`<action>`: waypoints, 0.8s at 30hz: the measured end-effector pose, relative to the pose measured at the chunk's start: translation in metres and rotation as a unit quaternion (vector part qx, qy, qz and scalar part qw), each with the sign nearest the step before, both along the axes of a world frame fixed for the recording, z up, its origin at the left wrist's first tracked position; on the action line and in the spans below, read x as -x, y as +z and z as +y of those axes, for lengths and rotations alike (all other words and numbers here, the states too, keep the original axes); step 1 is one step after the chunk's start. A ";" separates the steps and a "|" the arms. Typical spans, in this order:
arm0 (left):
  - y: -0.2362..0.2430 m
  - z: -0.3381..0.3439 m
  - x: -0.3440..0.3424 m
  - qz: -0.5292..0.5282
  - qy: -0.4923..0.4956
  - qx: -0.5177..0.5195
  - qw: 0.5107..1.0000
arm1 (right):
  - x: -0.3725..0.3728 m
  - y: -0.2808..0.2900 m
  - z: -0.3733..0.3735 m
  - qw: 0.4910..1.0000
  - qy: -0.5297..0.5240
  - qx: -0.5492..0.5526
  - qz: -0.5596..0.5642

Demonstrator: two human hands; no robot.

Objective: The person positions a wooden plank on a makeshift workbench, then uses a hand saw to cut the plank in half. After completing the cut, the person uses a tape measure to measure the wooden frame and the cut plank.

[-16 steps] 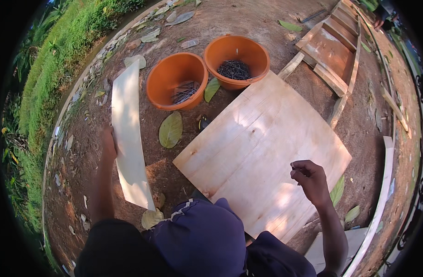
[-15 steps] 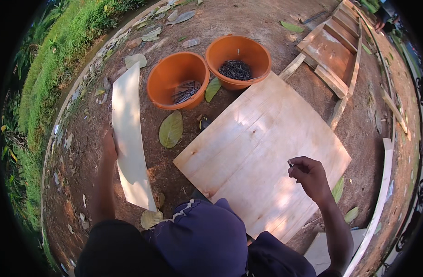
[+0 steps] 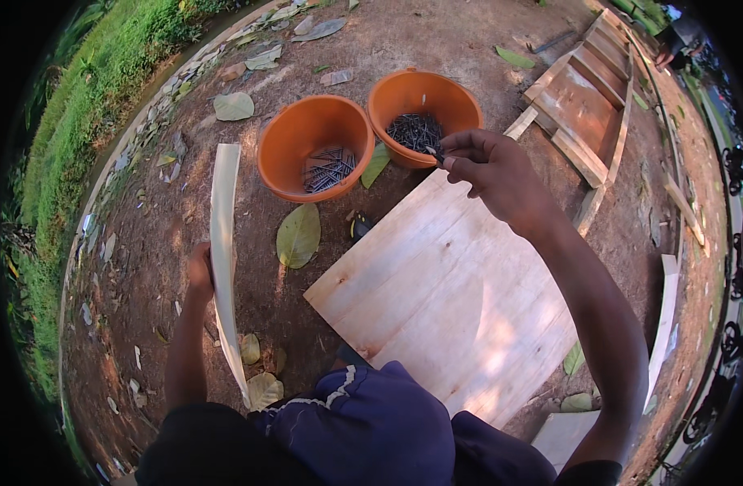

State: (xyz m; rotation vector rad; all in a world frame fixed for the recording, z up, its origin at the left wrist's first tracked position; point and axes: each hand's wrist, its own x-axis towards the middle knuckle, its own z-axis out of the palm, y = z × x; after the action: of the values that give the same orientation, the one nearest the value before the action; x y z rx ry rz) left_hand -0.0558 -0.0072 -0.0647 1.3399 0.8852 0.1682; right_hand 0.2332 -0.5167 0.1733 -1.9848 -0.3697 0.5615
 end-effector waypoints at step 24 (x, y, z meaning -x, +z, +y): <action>0.003 -0.054 0.022 0.273 -0.258 -0.221 0.900 | 0.039 0.018 0.049 0.958 0.030 -0.282 -0.035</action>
State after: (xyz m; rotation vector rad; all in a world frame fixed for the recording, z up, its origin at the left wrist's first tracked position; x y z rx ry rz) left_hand -0.0779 -0.0608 -0.0618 2.0602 0.9460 -0.4724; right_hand 0.1939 -0.4678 0.1915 -1.4465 -0.5665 0.3679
